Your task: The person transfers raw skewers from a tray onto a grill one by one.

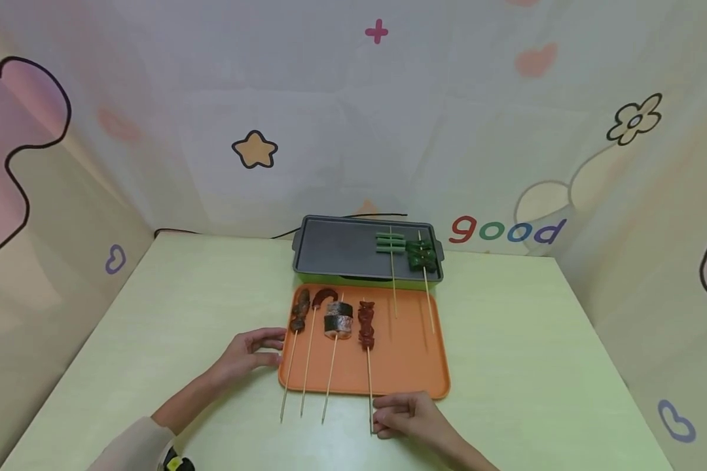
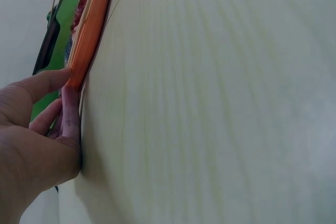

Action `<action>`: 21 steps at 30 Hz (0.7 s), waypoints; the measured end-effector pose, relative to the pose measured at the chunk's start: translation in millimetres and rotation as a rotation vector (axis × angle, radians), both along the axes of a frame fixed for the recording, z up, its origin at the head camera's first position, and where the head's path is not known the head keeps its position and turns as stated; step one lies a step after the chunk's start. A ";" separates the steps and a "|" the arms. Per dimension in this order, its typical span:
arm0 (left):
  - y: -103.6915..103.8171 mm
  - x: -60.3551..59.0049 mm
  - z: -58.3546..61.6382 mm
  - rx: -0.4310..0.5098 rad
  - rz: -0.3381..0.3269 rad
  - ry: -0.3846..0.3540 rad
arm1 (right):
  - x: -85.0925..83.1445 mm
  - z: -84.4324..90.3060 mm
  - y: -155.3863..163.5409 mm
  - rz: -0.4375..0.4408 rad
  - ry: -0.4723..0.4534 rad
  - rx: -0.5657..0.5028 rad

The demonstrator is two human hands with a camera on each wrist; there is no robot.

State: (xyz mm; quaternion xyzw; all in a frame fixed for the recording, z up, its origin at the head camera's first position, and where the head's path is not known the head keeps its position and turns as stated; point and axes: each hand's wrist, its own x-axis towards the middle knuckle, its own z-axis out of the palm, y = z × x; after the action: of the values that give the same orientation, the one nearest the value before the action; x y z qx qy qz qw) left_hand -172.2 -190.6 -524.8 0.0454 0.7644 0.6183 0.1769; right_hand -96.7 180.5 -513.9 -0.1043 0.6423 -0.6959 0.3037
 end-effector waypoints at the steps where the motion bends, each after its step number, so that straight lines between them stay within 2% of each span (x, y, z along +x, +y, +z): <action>1: 0.2 -0.1 0.5 0.004 -0.004 0.003 | 0.4 -0.1 -0.8 -0.002 -0.011 0.002; 5: 1.0 -1.9 1.6 0.013 -0.017 0.013 | 2.2 1.1 -3.5 -0.016 -0.049 0.008; 12: 0.6 -1.2 1.4 -0.009 0.008 -0.008 | 7.7 0.2 -9.1 -0.030 -0.120 -0.033; 21: 0.3 0.3 0.2 -0.001 0.016 -0.013 | 10.3 2.0 -7.5 -0.037 -0.090 -0.058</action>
State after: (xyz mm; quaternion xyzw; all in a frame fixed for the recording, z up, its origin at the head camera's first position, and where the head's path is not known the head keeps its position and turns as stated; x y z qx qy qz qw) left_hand -171.9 -190.2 -524.6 0.0351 0.7639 0.6196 0.1770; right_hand -86.3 173.0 -511.8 -0.0697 0.6094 -0.7237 0.3162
